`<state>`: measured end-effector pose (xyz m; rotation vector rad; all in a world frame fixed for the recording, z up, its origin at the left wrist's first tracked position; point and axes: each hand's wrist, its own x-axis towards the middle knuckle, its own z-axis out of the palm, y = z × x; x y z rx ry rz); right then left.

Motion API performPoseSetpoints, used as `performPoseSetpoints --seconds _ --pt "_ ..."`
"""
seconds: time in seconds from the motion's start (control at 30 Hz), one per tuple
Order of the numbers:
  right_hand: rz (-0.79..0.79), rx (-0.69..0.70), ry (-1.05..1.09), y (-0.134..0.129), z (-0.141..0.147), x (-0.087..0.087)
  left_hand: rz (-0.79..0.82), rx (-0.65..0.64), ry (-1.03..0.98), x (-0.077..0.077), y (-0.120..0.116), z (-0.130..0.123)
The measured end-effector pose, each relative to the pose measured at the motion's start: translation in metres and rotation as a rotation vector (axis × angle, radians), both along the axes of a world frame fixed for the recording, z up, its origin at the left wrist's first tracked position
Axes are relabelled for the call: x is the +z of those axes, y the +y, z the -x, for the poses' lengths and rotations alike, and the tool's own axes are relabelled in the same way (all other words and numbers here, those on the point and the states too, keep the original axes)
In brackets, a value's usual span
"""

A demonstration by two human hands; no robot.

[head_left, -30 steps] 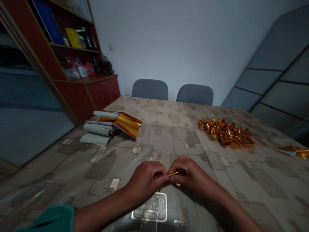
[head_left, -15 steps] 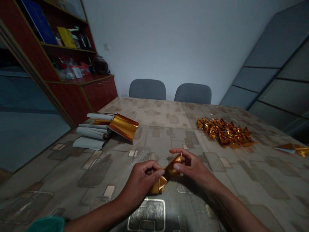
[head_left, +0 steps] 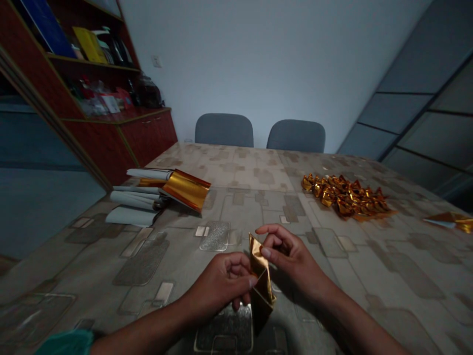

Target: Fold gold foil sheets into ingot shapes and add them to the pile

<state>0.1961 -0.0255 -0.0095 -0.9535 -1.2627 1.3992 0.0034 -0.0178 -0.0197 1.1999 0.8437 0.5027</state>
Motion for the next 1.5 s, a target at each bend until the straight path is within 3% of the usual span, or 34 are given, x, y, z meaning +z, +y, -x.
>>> performPoseSetpoints --seconds 0.17,0.27,0.33,0.4,0.57,0.8,1.0,1.27,1.5 --pt "-0.016 0.022 -0.039 0.000 -0.002 -0.002 0.032 0.002 -0.028 0.001 0.002 0.001" --pt "-0.080 -0.030 -0.195 -0.001 -0.010 0.002 0.060 0.080 -0.086 0.004 0.003 0.006" --pt "-0.288 -0.077 -0.413 -0.003 -0.016 0.006 0.100 0.167 -0.144 0.004 0.004 0.011" --pt "-0.526 -0.006 -0.611 -0.006 -0.020 0.009 0.164 0.237 -0.199 0.004 0.006 0.015" --pt "-0.796 0.126 -0.820 -0.012 -0.015 0.010 0.328 0.278 -0.267 0.005 0.007 0.019" --pt "-0.703 0.141 -0.854 -0.016 -0.006 0.011 0.289 0.232 -0.189 0.001 0.003 0.017" --pt "-0.942 0.139 -0.908 -0.012 -0.013 0.011 0.246 0.286 -0.186 -0.005 0.001 0.014" --pt "-1.213 0.034 -0.944 -0.014 -0.008 0.017 0.256 0.312 -0.173 0.014 0.001 0.015" --pt "-1.053 0.119 -0.927 -0.013 -0.004 0.013 0.181 0.300 -0.137 0.008 0.002 0.011"
